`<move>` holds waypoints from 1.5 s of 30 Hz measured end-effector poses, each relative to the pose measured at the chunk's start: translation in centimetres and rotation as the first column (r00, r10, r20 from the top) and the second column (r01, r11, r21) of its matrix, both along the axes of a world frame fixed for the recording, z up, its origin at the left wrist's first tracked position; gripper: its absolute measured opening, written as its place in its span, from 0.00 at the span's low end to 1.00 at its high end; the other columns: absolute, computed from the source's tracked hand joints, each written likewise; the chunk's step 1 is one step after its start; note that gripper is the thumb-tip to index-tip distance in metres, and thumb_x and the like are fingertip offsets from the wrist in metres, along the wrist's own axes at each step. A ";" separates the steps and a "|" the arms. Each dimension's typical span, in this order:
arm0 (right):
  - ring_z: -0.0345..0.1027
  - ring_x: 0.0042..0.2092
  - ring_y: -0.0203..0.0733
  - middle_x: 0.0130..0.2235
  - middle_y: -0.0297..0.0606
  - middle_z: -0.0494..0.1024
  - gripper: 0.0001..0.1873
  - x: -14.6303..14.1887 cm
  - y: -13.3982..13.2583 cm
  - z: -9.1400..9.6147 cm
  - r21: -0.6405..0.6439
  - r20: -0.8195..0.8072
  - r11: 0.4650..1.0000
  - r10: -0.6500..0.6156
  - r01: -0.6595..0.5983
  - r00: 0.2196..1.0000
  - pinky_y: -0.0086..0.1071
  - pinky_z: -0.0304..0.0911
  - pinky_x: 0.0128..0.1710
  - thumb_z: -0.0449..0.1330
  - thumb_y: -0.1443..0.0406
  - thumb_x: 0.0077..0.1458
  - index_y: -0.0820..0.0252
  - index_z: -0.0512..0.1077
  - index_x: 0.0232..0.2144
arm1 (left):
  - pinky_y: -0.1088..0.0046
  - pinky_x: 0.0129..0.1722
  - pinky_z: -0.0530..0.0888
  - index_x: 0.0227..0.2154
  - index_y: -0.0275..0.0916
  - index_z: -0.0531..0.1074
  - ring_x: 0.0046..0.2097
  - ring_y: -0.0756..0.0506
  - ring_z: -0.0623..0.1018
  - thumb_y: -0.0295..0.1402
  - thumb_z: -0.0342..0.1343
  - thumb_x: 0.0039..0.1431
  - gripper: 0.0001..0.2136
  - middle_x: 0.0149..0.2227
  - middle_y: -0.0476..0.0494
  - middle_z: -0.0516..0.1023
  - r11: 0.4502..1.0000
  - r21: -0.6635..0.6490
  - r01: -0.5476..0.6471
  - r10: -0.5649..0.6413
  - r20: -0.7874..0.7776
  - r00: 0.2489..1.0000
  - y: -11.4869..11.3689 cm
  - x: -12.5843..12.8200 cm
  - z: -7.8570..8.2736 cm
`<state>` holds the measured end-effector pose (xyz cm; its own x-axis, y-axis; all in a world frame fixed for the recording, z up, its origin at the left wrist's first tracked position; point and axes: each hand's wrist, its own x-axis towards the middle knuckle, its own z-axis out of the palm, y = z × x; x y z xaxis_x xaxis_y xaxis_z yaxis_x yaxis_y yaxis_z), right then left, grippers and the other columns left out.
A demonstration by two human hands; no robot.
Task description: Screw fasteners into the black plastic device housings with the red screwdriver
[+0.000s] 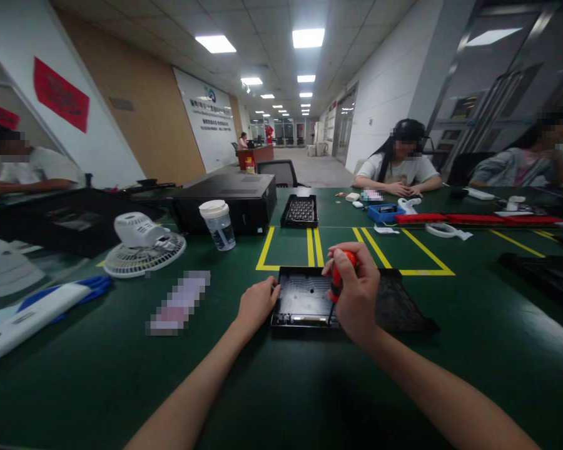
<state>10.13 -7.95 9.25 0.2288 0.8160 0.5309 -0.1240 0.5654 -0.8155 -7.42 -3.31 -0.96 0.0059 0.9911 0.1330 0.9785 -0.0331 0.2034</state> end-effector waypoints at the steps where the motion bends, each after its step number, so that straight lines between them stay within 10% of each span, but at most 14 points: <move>1: 0.60 0.24 0.28 0.27 0.30 0.65 0.07 0.0 0.0 0.1 0.010 0.009 1.000 -0.010 0.010 1.000 0.23 0.57 0.21 0.53 0.62 0.55 0.60 0.65 0.30 | 0.72 0.32 0.68 0.37 0.43 0.66 0.35 0.45 0.76 0.43 0.40 0.60 0.14 0.33 0.45 0.76 1.000 -0.001 -0.001 0.001 0.003 1.000 0.0 0.0 0.0; 24: 0.58 0.19 0.28 0.21 0.24 0.63 0.12 0.3 0.3 0.5 -0.044 -0.014 0.999 -0.016 0.015 1.000 0.22 0.56 0.18 0.60 0.63 0.49 0.58 0.58 0.30 | 0.73 0.34 0.67 0.38 0.42 0.67 0.36 0.46 0.75 0.43 0.39 0.60 0.14 0.35 0.44 0.76 1.000 -0.025 -0.006 0.006 0.004 1.000 -0.1 0.3 0.4; 34: 0.62 0.22 0.32 0.26 0.34 0.69 0.16 0.7 1.1 0.4 0.043 -0.050 0.977 0.210 -0.208 0.976 0.27 0.55 0.20 0.42 0.63 0.57 0.62 0.68 0.31 | 0.74 0.32 0.67 0.37 0.42 0.67 0.35 0.46 0.75 0.43 0.40 0.60 0.14 0.34 0.44 0.76 1.000 -0.023 -0.009 0.009 0.003 1.000 -0.2 0.3 0.6; 45: 0.63 0.24 0.36 0.25 0.36 0.69 0.13 2.3 2.6 1.1 -0.015 0.075 0.752 0.658 -0.659 0.749 0.29 0.56 0.23 0.46 0.65 0.49 0.65 0.69 0.27 | 0.74 0.33 0.67 0.37 0.42 0.67 0.36 0.46 0.75 0.43 0.40 0.60 0.14 0.35 0.45 0.76 1.000 -0.022 -0.007 0.008 0.009 1.000 -0.3 0.4 0.7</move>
